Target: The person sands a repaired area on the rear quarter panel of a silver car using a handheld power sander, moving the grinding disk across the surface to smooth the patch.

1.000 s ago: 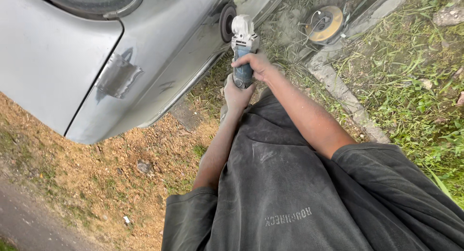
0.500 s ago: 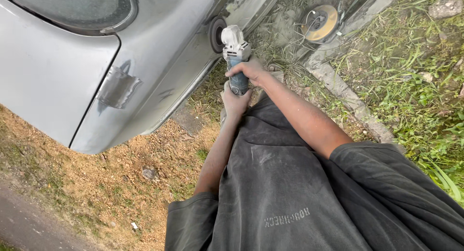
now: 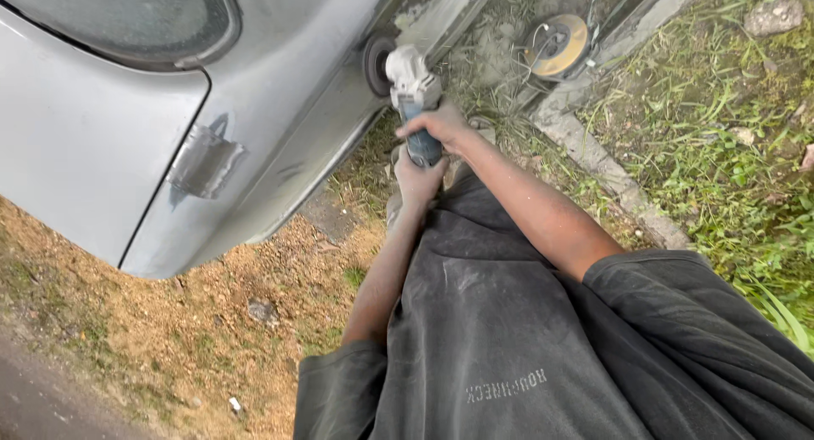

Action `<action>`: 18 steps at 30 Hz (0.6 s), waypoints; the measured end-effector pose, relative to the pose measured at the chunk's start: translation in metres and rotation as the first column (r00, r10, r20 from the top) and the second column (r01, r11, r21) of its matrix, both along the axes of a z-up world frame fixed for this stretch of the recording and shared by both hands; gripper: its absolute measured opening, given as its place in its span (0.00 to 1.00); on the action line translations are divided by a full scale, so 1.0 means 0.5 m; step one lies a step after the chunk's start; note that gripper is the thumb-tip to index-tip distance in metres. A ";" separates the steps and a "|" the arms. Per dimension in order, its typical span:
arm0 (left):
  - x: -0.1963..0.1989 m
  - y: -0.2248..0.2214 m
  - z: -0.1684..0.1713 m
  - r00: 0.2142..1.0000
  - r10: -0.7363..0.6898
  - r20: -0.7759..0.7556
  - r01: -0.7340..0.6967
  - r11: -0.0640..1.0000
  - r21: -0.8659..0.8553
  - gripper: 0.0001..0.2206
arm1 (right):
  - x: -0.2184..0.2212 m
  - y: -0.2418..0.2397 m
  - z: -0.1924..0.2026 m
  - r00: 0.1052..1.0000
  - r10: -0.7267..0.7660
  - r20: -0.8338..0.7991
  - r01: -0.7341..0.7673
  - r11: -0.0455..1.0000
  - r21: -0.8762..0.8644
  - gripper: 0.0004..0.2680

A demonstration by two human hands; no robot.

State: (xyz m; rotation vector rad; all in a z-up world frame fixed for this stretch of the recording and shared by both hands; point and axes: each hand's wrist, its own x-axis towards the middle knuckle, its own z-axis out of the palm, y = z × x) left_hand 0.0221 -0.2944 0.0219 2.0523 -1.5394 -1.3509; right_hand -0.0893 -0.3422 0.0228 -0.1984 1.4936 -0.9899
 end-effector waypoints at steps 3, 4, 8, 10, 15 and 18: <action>-0.019 -0.026 0.043 0.998 -0.046 0.045 0.047 0.999 -0.024 0.26 | -0.013 -0.013 -0.024 0.996 -0.087 0.033 0.088 0.996 -0.012 0.23; -0.012 -0.015 0.041 0.998 -0.050 0.043 0.051 0.998 -0.033 0.26 | -0.013 -0.007 -0.005 0.995 -0.091 0.031 0.092 0.996 -0.022 0.23; -0.023 -0.013 0.020 1.000 -0.021 0.004 0.021 0.999 0.025 0.26 | -0.031 -0.010 0.006 1.000 -0.016 -0.008 0.015 1.000 -0.021 0.27; -0.008 -0.009 0.029 1.000 -0.002 0.019 0.003 0.999 -0.032 0.28 | -0.014 -0.007 -0.003 0.999 -0.035 0.010 0.035 0.999 -0.025 0.26; -0.039 -0.013 0.052 0.997 0.074 0.034 -0.073 0.997 -0.019 0.26 | -0.041 -0.013 0.056 0.996 0.079 0.036 -0.075 0.993 -0.091 0.29; -0.040 -0.027 0.083 0.999 0.019 0.027 -0.017 0.997 -0.080 0.29 | -0.058 -0.029 0.090 0.991 -0.090 0.100 0.096 0.994 -0.052 0.23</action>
